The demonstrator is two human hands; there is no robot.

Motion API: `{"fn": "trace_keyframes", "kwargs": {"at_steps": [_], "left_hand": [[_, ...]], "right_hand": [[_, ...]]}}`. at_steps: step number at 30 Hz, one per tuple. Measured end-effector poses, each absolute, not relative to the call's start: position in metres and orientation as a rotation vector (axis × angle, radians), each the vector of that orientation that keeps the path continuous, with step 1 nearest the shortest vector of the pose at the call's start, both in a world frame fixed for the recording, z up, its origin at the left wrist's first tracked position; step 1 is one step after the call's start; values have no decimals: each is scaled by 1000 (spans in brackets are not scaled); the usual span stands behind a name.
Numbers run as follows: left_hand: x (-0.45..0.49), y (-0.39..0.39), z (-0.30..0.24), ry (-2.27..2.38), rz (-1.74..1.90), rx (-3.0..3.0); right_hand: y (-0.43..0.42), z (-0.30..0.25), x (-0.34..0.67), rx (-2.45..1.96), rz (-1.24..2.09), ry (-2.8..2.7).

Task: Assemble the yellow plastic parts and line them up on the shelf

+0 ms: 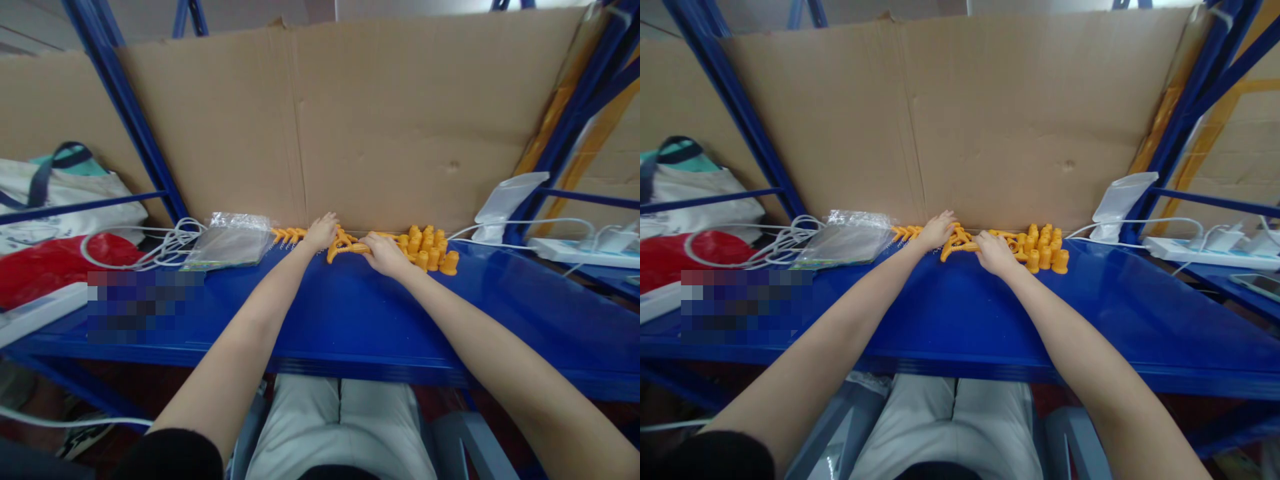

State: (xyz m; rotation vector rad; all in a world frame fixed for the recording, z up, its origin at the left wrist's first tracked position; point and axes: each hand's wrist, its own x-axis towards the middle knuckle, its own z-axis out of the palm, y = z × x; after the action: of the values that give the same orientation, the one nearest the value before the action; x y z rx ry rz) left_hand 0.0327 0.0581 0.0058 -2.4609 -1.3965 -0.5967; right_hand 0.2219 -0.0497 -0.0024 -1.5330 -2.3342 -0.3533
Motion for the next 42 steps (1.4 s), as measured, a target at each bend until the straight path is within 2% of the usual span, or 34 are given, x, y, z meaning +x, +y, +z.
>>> {"fn": "trace_keyframes", "kwargs": {"at_steps": [8,16,32,37,42], "left_hand": [[26,10,27,-1322,-446,-2717],[23,-37,17,-1613,-639,-2309],[32,-38,3,-1763,-601,-2224],[32,-38,5,-1791,-649,-2219],[27,-38,9,-1813,-693,-2171]], "right_hand": [[-47,2,232,-1485,-437,-2201],[-34,-3,239,-1083,-561,-2091],[-31,-7,235,-837,-569,-2222],[-34,-6,229,-966,-281,-2129],[-34,-4,219,-1152,526,-1873]]}}
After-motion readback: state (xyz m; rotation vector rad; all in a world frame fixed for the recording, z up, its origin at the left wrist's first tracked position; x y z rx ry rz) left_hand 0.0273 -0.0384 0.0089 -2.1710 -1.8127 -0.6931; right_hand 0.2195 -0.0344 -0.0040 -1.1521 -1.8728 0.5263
